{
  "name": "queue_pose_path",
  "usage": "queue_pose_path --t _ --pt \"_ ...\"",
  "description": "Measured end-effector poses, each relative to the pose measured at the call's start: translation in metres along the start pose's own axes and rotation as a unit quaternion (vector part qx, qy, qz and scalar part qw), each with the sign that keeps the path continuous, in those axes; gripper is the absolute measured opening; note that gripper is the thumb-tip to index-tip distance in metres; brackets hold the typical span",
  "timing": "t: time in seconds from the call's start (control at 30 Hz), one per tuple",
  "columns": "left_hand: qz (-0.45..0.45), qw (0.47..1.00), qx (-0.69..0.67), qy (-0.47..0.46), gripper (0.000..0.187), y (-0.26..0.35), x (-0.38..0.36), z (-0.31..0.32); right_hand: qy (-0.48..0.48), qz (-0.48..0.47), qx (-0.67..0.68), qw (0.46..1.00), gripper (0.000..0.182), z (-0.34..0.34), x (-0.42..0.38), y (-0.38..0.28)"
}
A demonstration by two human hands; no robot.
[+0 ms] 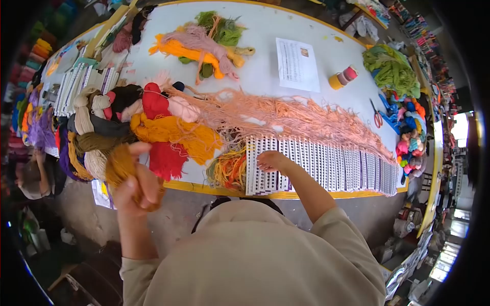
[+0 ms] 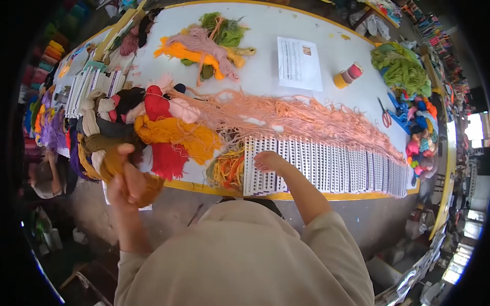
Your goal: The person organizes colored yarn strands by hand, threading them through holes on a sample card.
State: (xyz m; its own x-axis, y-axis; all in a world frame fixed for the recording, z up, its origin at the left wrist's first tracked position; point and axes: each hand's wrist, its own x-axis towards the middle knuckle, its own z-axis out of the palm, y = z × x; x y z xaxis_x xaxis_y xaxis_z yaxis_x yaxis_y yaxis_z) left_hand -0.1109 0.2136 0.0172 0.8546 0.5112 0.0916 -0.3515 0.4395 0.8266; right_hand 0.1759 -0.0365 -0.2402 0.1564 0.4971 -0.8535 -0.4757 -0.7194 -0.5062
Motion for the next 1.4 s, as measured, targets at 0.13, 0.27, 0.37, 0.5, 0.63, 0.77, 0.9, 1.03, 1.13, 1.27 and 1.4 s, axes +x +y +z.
queue_pose_path --t 0.13,0.27,0.37,0.5,0.63,0.77,0.9,1.03,1.13,1.27,1.4 --pt "-0.079 0.997 -0.018 0.006 0.069 -0.048 0.010 0.000 -0.038 -0.029 -0.098 0.994 0.049 0.020 0.069 -0.016" --pt "-0.044 0.990 0.131 0.008 0.047 -0.060 0.023 0.007 0.322 -0.434 -0.255 0.802 0.052 0.024 0.108 -0.055" --pt "-0.072 0.958 0.231 0.153 0.038 -0.080 0.038 0.029 0.296 -0.380 -0.194 0.855 0.037 0.037 0.055 -0.092" --pt "-0.149 0.970 -0.075 0.174 0.048 -0.129 0.058 0.023 -0.051 -0.271 -0.014 0.961 0.012 0.076 -0.077 -0.128" --pt "-0.196 0.975 -0.087 0.056 0.052 -0.139 0.065 0.042 0.017 -0.433 -0.061 0.899 0.012 0.100 -0.107 -0.114" --pt "-0.213 0.969 -0.119 0.029 0.049 -0.136 0.068 0.048 0.014 -0.381 0.024 0.924 0.007 0.091 -0.125 -0.110" --pt "-0.196 0.977 -0.084 0.021 0.040 -0.138 0.065 0.052 -0.020 -0.368 0.125 0.921 0.009 0.091 -0.139 -0.107" --pt "-0.179 0.982 -0.037 0.049 0.026 -0.141 0.063 0.053 -0.016 -0.339 0.187 0.922 0.011 0.095 -0.141 -0.103" --pt "-0.198 0.977 -0.048 0.064 0.022 -0.142 0.062 0.054 -0.024 -0.313 0.198 0.929 0.012 0.093 -0.139 -0.096" --pt "-0.238 0.957 -0.109 0.126 0.018 -0.140 0.062 0.042 0.061 -0.364 0.216 0.904 0.011 0.078 -0.129 -0.083" --pt "-0.200 0.949 -0.062 0.237 0.015 -0.106 0.056 -0.074 0.112 -0.411 0.393 0.815 0.011 -0.068 -0.130 -0.030"
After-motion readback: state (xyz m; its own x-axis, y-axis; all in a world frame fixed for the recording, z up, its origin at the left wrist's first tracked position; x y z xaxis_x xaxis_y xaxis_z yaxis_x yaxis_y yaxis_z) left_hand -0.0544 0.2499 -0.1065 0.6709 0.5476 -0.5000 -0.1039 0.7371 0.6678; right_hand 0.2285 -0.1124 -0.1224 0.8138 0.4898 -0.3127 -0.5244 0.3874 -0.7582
